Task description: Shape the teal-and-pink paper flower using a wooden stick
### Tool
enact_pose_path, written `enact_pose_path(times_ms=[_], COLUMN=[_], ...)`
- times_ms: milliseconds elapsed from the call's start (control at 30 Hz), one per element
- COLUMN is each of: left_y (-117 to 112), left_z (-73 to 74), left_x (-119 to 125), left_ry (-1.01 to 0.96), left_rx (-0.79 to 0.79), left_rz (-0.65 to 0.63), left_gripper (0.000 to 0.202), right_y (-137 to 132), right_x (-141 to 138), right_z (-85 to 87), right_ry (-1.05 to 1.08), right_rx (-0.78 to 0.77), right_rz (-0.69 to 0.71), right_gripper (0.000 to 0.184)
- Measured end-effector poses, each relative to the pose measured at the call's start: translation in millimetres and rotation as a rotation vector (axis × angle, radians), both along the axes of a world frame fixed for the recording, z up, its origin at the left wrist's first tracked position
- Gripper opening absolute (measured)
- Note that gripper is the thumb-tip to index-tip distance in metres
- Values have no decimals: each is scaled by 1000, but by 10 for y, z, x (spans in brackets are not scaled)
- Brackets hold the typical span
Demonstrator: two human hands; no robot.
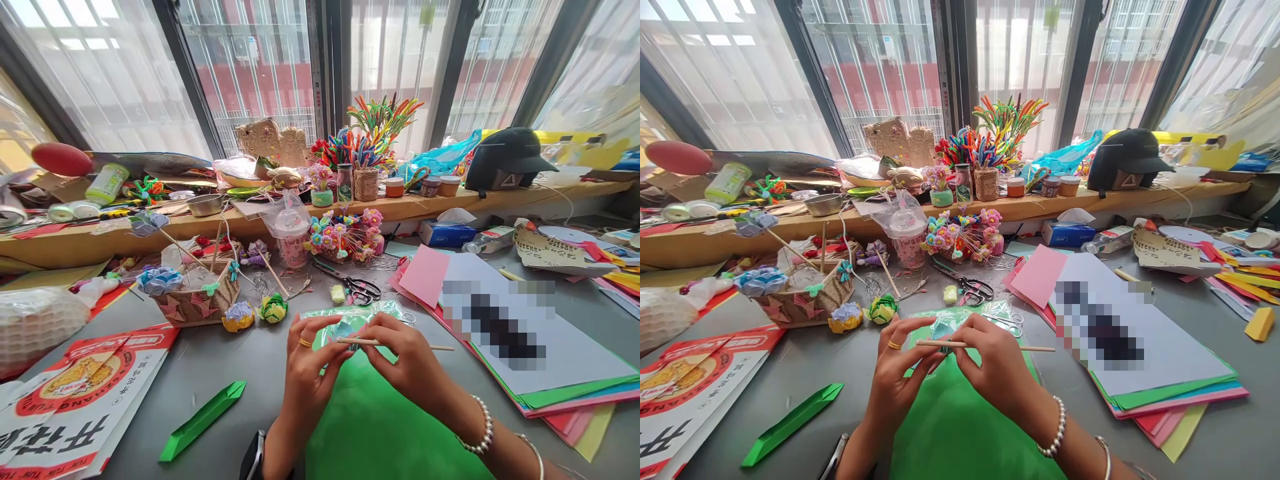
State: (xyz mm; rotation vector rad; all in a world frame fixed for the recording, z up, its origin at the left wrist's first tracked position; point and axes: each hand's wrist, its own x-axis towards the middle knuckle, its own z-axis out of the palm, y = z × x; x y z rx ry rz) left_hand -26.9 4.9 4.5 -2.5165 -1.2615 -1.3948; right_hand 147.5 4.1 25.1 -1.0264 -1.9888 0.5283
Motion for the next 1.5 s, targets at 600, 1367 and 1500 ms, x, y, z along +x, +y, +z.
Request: enact_pose_path(times_ms=[600,1367,1500], left_y=[-48,-36,-53], left_z=[-4,-32,-62], left_x=[97,88,86], left_ry=[7,69,38], left_rx=[100,203,231], left_rz=[64,118,168], left_gripper=[22,19,18], right_y=[-16,-51,-40], right_x=[-45,-47,-50], right_z=[-66,-19,-15], right_ry=[-16,-20,9], right_rx=[90,37,69], right_rz=[-42,-78,-82], right_gripper=[22,20,20])
